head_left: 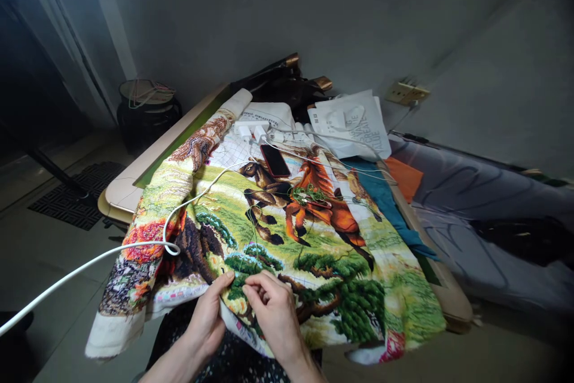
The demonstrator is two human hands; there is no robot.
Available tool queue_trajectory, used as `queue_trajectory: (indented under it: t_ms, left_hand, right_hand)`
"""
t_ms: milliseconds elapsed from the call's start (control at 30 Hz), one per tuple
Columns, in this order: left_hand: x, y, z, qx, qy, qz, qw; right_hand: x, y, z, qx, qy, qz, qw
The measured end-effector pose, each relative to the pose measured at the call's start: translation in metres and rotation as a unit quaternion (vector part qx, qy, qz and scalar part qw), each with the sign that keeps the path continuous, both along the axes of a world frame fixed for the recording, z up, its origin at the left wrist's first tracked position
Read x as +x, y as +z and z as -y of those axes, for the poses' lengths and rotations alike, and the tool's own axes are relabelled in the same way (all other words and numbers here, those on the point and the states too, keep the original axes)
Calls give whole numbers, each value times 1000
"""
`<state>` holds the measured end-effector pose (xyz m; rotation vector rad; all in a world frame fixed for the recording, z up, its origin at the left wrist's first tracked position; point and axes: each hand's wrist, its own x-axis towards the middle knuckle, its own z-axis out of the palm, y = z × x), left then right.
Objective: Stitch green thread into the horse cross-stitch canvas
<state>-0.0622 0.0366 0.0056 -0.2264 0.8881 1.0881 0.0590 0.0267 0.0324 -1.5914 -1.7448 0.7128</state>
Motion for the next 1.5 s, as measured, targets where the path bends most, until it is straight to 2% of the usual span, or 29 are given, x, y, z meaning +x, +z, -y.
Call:
queue_trajectory:
  t_ms: [400, 700, 1067, 1500]
  left_hand:
    - [0, -4, 0, -6, 11, 0, 1000]
    - [0, -6, 0, 7, 0, -16, 1000]
    - [0, -5, 1, 6, -17, -10, 1000]
    - [0, -4, 2, -3, 6, -14, 1000]
  right_hand:
    - [-1, -10, 7, 5, 5, -56, 998]
    - [0, -18, 9, 15, -28, -49, 998]
    - [5, -24, 9, -31, -62, -94, 993]
    - [-2, -23, 7, 55, -49, -7, 997]
